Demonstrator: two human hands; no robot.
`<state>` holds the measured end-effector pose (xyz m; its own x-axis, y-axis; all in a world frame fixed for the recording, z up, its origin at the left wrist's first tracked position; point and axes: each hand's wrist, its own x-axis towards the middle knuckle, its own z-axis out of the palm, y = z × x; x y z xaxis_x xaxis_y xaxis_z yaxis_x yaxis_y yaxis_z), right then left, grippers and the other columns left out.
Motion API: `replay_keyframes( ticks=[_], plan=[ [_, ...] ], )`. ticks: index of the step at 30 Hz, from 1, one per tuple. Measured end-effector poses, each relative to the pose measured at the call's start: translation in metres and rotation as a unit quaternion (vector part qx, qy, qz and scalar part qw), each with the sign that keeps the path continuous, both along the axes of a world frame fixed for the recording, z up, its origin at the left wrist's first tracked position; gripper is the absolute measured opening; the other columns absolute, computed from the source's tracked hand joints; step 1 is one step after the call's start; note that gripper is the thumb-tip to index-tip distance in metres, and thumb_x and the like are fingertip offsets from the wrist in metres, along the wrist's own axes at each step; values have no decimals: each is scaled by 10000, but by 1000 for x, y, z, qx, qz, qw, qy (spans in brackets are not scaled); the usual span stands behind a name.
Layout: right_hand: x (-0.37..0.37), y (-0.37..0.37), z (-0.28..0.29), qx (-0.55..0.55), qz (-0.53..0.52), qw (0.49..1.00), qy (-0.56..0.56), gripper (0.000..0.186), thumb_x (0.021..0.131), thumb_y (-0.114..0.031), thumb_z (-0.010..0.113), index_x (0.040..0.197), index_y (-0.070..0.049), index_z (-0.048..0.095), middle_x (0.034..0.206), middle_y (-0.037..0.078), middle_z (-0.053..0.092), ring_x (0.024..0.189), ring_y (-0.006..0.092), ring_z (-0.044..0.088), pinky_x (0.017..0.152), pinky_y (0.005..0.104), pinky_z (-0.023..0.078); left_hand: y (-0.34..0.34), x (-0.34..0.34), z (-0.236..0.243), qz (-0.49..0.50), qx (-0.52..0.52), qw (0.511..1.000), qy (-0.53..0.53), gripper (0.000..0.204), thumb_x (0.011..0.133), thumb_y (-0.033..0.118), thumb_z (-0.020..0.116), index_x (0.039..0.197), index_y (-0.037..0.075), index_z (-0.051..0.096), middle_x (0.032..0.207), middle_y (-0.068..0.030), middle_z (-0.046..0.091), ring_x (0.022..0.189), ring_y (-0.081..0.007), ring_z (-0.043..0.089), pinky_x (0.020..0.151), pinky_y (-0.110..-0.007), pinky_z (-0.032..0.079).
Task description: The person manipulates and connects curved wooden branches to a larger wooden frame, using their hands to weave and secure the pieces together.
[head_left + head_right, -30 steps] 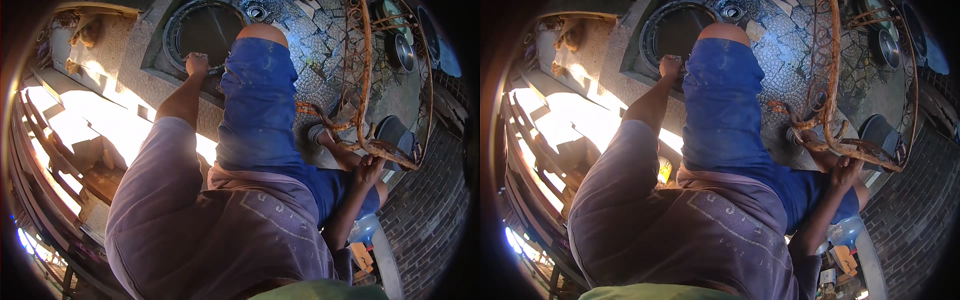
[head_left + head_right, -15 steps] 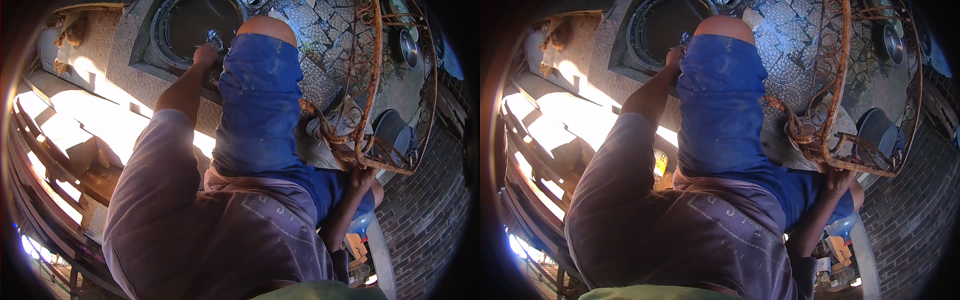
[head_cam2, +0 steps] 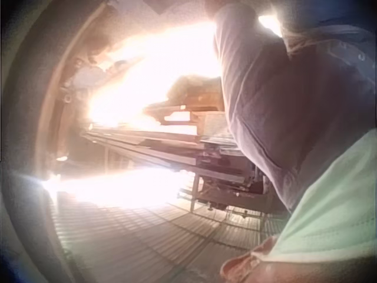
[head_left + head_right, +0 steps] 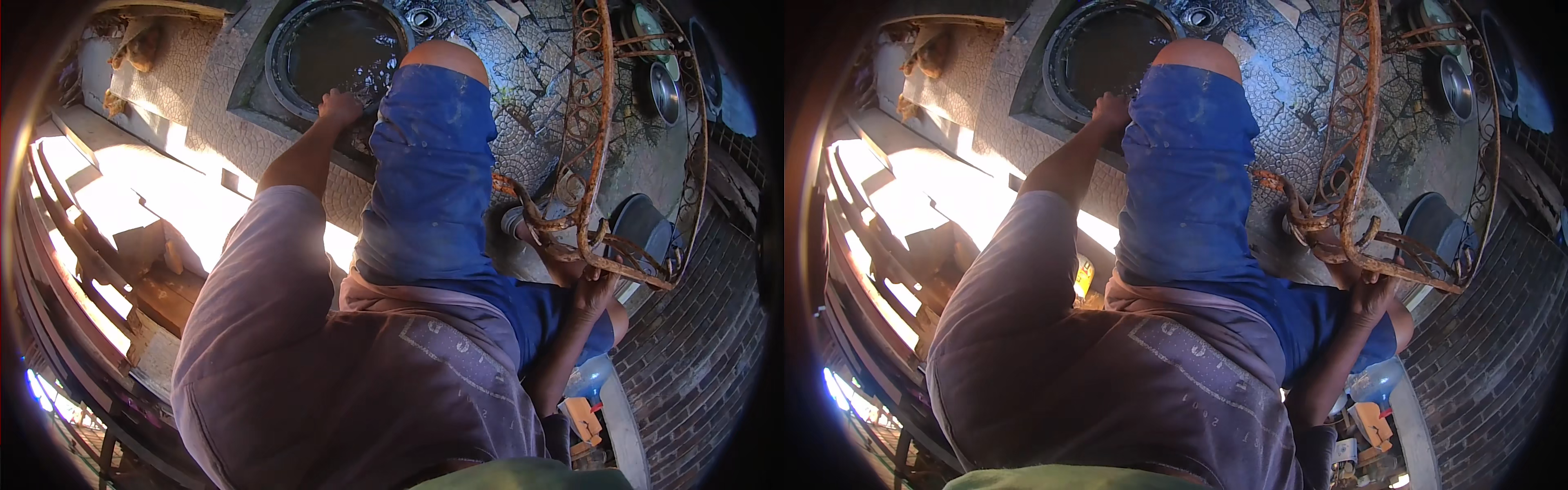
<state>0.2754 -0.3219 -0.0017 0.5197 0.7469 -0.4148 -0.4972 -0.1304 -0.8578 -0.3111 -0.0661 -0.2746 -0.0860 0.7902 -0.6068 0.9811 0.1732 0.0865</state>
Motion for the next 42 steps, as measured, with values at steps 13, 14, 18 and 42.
replay_keyframes(
  ticks=[13, 14, 18, 42],
  plan=[
    [-9, 14, 5, 12, 24, 1000, 2, 354, 1048, -332, 610, 1336, -125, 599, 874, 28, 609, 651, 110, 491, 592, 232, 423, -12, -4, -21, -46, -29, 995, -80, 475, 889, 212, 644, 1340, 61, 617, 1313, -229, 651, 1199, -399, 647, 1052, -468, 509],
    [-9, 16, 6, 9, 20, 1000, 5, 355, 1047, -333, 613, 1334, -124, 599, 879, 28, 610, 649, 109, 490, 589, 232, 423, -12, -2, -20, -86, -48, 994, -46, 465, 887, 210, 648, 1326, 59, 630, 1313, -226, 652, 1191, -400, 651, 1050, -465, 511],
    [-10, 21, 3, 12, 12, 1000, 2, 355, 1053, -343, 605, 1330, -121, 589, 893, 24, 608, 641, 89, 485, 565, 211, 412, -7, -11, -17, -38, -29, 996, -81, 376, 871, 212, 663, 1207, 48, 707, 1271, -215, 674, 1177, -382, 659, 1016, -462, 531],
    [-26, 67, 39, 26, -32, 998, -44, 272, 1049, -395, 618, 1083, -131, 564, 808, -37, 550, 580, 33, 463, 485, 178, 372, 99, 117, 326, 31, 364, 776, -515, 296, 1000, 240, 654, 1159, -3, 713, 982, -92, 752, 919, -148, 665, 853, -314, 507]
  ],
)
